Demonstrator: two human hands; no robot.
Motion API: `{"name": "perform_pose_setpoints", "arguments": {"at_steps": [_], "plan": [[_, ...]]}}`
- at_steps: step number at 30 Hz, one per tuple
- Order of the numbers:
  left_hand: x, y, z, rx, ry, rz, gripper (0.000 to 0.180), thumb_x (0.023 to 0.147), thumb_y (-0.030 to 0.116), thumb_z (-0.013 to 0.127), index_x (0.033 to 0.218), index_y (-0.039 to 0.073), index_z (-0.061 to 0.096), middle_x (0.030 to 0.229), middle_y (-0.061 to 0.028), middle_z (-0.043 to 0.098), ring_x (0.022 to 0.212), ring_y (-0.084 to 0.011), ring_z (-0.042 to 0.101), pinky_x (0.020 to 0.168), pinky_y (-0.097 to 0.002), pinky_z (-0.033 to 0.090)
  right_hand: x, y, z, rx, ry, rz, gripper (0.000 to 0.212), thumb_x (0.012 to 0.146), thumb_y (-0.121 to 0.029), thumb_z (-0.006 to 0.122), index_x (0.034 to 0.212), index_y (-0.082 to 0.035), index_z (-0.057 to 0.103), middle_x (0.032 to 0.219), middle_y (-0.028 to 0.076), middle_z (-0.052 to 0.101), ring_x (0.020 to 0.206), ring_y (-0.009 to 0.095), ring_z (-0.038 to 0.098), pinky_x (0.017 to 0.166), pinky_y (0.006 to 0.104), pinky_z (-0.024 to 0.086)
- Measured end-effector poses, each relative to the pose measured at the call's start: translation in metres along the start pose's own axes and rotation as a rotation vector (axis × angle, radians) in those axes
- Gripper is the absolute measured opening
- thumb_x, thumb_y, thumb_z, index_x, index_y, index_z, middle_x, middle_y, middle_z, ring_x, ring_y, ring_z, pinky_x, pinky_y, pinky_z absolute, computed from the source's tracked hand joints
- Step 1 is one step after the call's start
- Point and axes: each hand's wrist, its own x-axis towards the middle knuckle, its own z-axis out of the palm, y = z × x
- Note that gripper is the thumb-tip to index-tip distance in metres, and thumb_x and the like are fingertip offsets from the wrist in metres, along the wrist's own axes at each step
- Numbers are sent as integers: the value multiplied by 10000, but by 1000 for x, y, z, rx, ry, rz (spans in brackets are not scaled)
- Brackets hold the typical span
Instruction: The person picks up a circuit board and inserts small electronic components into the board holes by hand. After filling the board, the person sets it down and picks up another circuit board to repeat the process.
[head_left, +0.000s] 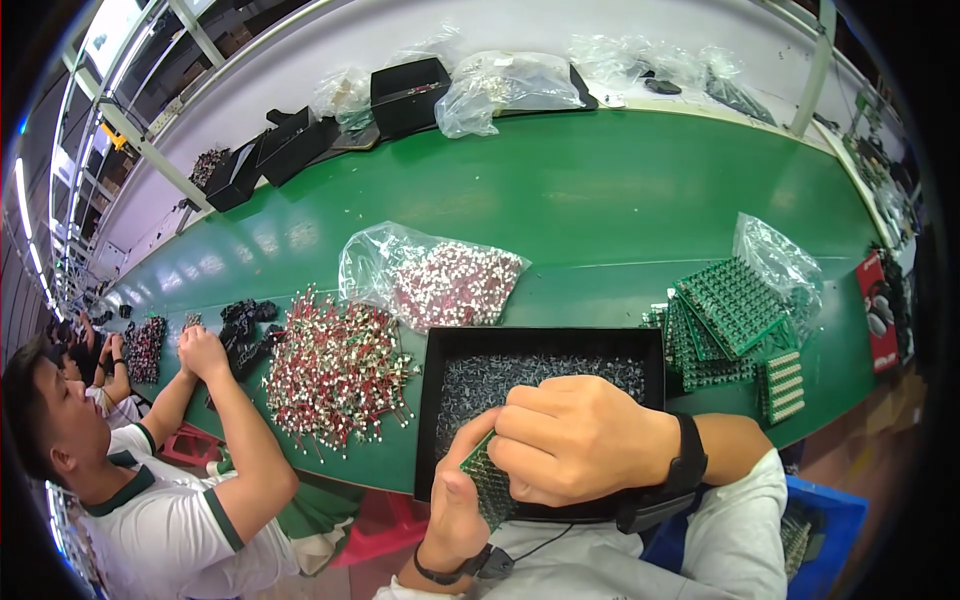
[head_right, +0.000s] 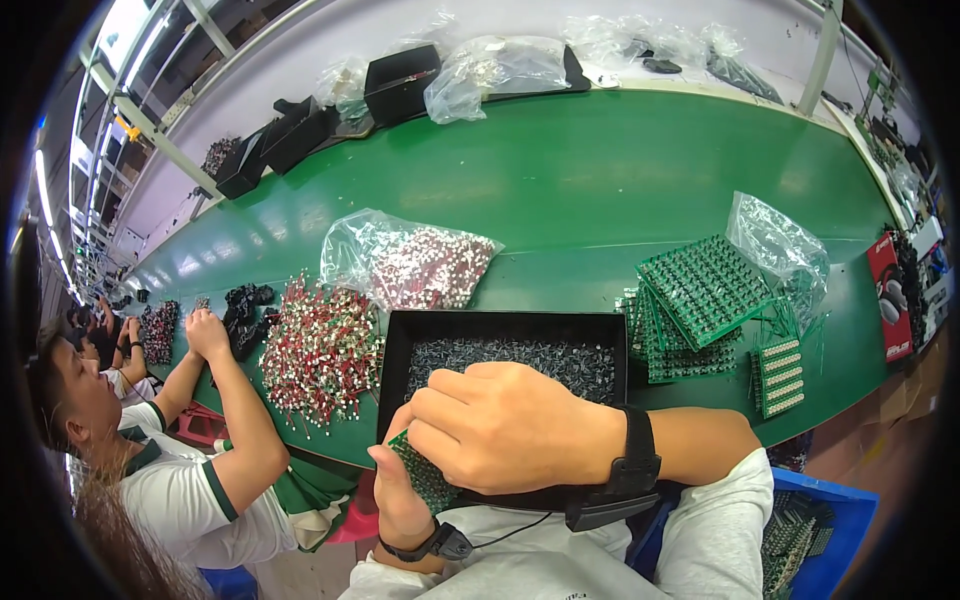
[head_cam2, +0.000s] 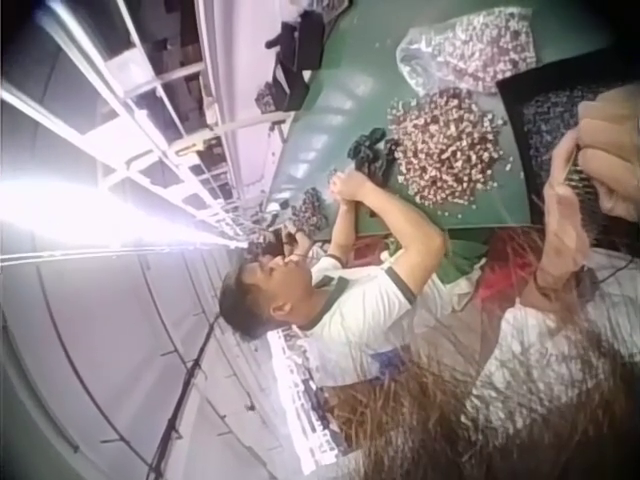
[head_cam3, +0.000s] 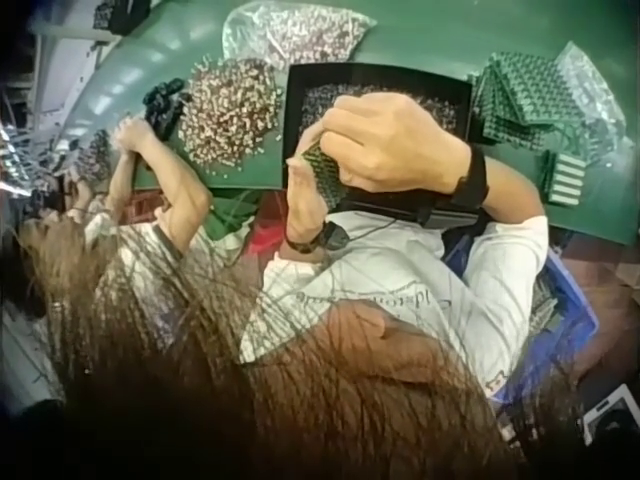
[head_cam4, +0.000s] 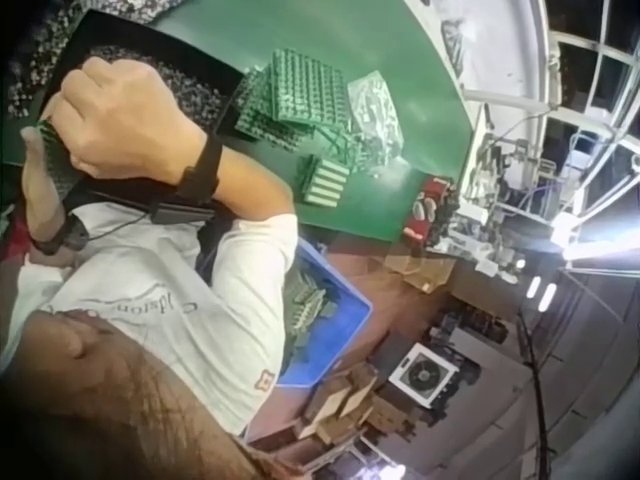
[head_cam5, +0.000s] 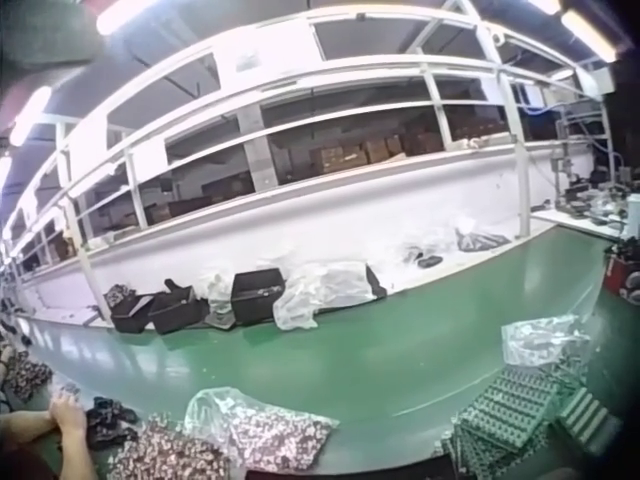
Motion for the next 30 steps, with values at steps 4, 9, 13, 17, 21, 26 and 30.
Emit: {"name": "perform_pose_setpoints", "arguments": {"at_steps": [4, 9, 13, 17, 21, 26, 30], "plan": [[3, 6, 5, -129, 30, 15, 920, 965, 729, 294, 1398, -72, 426, 1260, -148, 579, 1147, -195, 564, 988, -326, 431, 0, 2, -9, -4, -22, 8, 217, 622, -139, 709, 745, -65, 546, 724, 38, 461, 616, 182, 532, 477, 295, 427], [2, 9, 6, -127, 26, 17, 913, 968, 725, 290, 1405, -67, 417, 1262, -137, 574, 1143, -192, 565, 987, -327, 433, -1, 2, -4, 10, -21, 15, 213, 645, -140, 716, 772, -60, 565, 741, 40, 490, 616, 185, 536, 478, 300, 439], [4, 5, 3, -126, 5, 28, 911, 969, 722, 288, 1412, -66, 409, 1274, -138, 568, 1150, -195, 564, 990, -333, 436, -3, 3, -2, 1, -11, 20, 193, 673, -127, 715, 802, -54, 592, 742, 31, 503, 618, 177, 541, 488, 296, 449], [3, 5, 4, -150, -1, 27, 917, 965, 726, 295, 1414, -66, 406, 1279, -139, 565, 1153, -198, 565, 997, -337, 437, -3, 3, 0, -11, -19, 6, 179, 687, -122, 714, 804, -53, 598, 745, 29, 510, 625, 171, 549, 498, 293, 456], [3, 7, 6, -138, 24, 29, 922, 961, 731, 303, 1416, -65, 403, 1279, -141, 563, 1150, -199, 566, 997, -337, 438, -5, 4, -3, -3, -68, 18, 186, 695, -127, 718, 814, -48, 599, 748, 31, 517, 628, 175, 552, 502, 292, 461], [-1, 10, 9, -113, 41, 30, 931, 956, 736, 305, 1419, -67, 394, 1273, -148, 564, 1146, -208, 567, 995, -340, 439, -11, 1, 0, 32, -98, 13, 218, 711, -130, 706, 886, -28, 623, 771, 48, 549, 661, 187, 587, 530, 290, 494], [1, 12, 9, -123, 34, -12, 945, 950, 744, 310, 1422, -71, 386, 1299, -160, 550, 1173, -216, 553, 1012, -345, 428, -13, 2, -2, 48, -156, 17, 228, 716, -115, 670, 914, -7, 636, 785, 61, 563, 678, 190, 603, 537, 288, 501]]}}
